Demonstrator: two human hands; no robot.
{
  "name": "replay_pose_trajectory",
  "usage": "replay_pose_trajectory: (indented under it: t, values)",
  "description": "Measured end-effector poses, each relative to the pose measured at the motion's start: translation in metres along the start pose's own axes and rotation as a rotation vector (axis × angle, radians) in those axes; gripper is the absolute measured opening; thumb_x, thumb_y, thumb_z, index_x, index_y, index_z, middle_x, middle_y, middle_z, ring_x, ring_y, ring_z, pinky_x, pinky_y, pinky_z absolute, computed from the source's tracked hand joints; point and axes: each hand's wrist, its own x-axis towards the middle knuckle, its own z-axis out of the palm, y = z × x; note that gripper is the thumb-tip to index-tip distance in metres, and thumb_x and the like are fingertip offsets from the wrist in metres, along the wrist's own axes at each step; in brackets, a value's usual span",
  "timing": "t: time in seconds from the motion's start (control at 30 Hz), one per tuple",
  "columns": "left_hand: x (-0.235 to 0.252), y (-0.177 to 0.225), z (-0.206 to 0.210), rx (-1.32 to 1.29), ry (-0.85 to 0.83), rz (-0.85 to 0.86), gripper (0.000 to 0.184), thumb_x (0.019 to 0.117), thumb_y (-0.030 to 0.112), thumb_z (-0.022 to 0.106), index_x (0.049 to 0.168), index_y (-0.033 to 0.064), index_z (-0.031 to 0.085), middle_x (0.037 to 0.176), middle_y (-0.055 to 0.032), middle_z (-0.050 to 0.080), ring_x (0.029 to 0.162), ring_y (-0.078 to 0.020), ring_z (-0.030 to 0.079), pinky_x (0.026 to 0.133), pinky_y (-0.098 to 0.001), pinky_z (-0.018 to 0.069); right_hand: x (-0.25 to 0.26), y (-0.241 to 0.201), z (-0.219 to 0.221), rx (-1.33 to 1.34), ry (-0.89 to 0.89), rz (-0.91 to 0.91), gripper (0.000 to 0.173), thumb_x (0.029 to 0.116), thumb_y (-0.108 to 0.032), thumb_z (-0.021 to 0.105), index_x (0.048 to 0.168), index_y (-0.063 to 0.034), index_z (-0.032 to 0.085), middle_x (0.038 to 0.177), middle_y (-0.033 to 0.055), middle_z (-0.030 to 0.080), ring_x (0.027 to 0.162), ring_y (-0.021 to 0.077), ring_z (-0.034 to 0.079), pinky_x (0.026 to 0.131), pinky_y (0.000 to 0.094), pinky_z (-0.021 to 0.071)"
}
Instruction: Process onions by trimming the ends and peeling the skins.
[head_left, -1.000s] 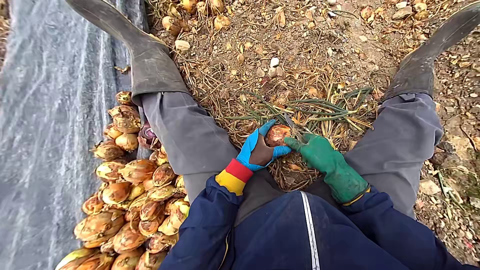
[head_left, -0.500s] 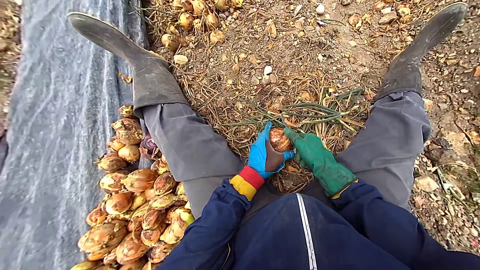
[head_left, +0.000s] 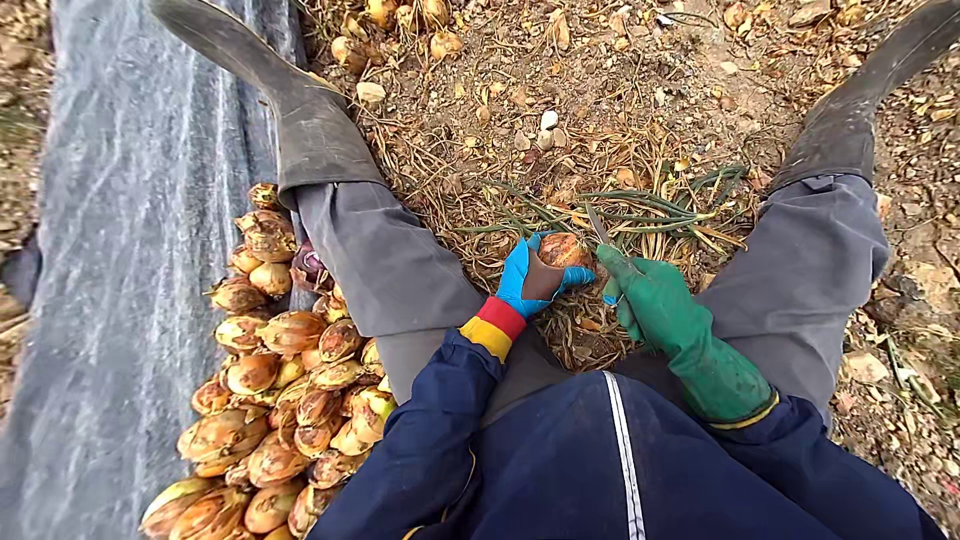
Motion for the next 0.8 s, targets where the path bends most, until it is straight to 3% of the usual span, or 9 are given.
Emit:
replay_pose_trajectory:
  t: [0.07, 0.13, 0.27, 0.4, 0.53, 0.67, 0.73, 0.77, 0.8]
  values:
    - [0.002, -0.004, -0.004, -0.037, -0.021, 0.014, 0.091, 0.052, 0.051, 0.097, 0.131, 0.0239, 0.063, 0.116, 0.0036, 0.073, 0.106, -0.0079, 0.069, 0.097, -0.0382, 0.0583, 0.005, 0.004, -0.017, 0.132, 0.111, 0.033, 0.072, 0.097, -0.077, 0.043, 0.093, -0.0106, 0.071, 0.06, 0.0084, 0.063, 0.043, 0.0219, 0.058, 0.041, 0.039, 0.0536]
    - [-0.001, -0.006, -0.005, -0.069, -0.017, 0.037, 0.095, 0.0515, 0.047, 0.098, 0.135, 0.0223, 0.061, 0.119, 0.0027, 0.072, 0.109, -0.0078, 0.068, 0.098, -0.0365, 0.058, 0.013, 0.01, -0.026, 0.086, 0.1, 0.081, 0.073, 0.0935, -0.08, 0.045, 0.099, -0.0123, 0.071, 0.065, 0.0086, 0.066, 0.048, 0.0229, 0.063, 0.045, 0.0405, 0.0574]
    - [-0.035, 0.018, -0.023, -0.194, -0.1, 0.048, 0.092, 0.0658, 0.025, 0.095, 0.147, 0.0191, 0.051, 0.132, -0.0051, 0.066, 0.116, -0.0151, 0.066, 0.098, -0.0406, 0.0562, 0.021, 0.009, -0.015, -0.228, -0.009, 0.128, 0.078, 0.0838, -0.089, 0.049, 0.107, -0.0171, 0.07, 0.069, 0.0054, 0.068, 0.056, 0.0227, 0.067, 0.055, 0.0458, 0.0593]
    - [-0.05, 0.018, -0.031, -0.25, -0.167, 0.12, 0.088, 0.0648, 0.026, 0.094, 0.144, 0.0209, 0.056, 0.127, 0.0002, 0.069, 0.112, -0.0102, 0.068, 0.096, -0.0347, 0.0589, 0.025, 0.008, -0.003, -0.298, -0.077, 0.095, 0.081, 0.0778, -0.09, 0.056, 0.1, -0.0139, 0.068, 0.069, 0.0072, 0.066, 0.058, 0.0247, 0.065, 0.058, 0.0494, 0.0584]
    - [-0.037, 0.003, -0.024, -0.289, -0.285, 0.169, 0.095, 0.0548, 0.028, 0.098, 0.141, 0.0163, 0.06, 0.126, 0.0012, 0.07, 0.113, -0.0082, 0.067, 0.099, -0.0295, 0.0571, 0.025, 0.006, -0.007, -0.218, -0.209, 0.069, 0.077, 0.0798, -0.081, 0.066, 0.116, -0.0126, 0.066, 0.07, 0.0072, 0.067, 0.053, 0.0204, 0.063, 0.052, 0.0407, 0.0567]
    - [-0.05, 0.02, -0.041, -0.221, -0.418, 0.17, 0.08, 0.0616, 0.015, 0.093, 0.136, 0.0104, 0.064, 0.121, 0.0005, 0.072, 0.108, -0.0046, 0.068, 0.096, -0.024, 0.0553, 0.019, 0.002, -0.016, -0.289, -0.335, -0.028, 0.072, 0.0791, -0.075, 0.072, 0.114, -0.0128, 0.064, 0.072, 0.0065, 0.066, 0.054, 0.0189, 0.062, 0.054, 0.0395, 0.0561]
    - [-0.057, 0.026, -0.048, -0.25, -0.426, 0.115, 0.064, 0.0689, 0.007, 0.086, 0.129, 0.0072, 0.066, 0.111, -0.0026, 0.073, 0.096, -0.0062, 0.068, 0.085, -0.0245, 0.0558, 0.016, 0.002, -0.019, -0.345, -0.357, -0.101, 0.071, 0.0773, -0.075, 0.074, 0.111, -0.0128, 0.065, 0.074, 0.006, 0.066, 0.057, 0.0193, 0.063, 0.056, 0.0417, 0.0569]
    - [-0.058, 0.021, -0.05, -0.321, -0.441, 0.106, 0.058, 0.07, 0.012, 0.084, 0.126, 0.0095, 0.069, 0.103, -0.0013, 0.075, 0.086, -0.0063, 0.071, 0.074, -0.0232, 0.0593, 0.015, 0.002, -0.018, -0.361, -0.356, -0.124, 0.072, 0.0768, -0.076, 0.074, 0.111, -0.0127, 0.066, 0.075, 0.0057, 0.066, 0.059, 0.0194, 0.064, 0.058, 0.0428, 0.0575]
    - [-0.057, 0.016, -0.051, -0.392, -0.468, 0.092, 0.054, 0.0721, 0.016, 0.083, 0.125, 0.0099, 0.07, 0.101, -0.0021, 0.076, 0.082, -0.0088, 0.072, 0.07, -0.0254, 0.0608, 0.014, 0.002, -0.017, -0.363, -0.348, -0.133, 0.072, 0.0775, -0.076, 0.072, 0.11, -0.0128, 0.066, 0.075, 0.0055, 0.066, 0.06, 0.0197, 0.064, 0.059, 0.044, 0.0574]
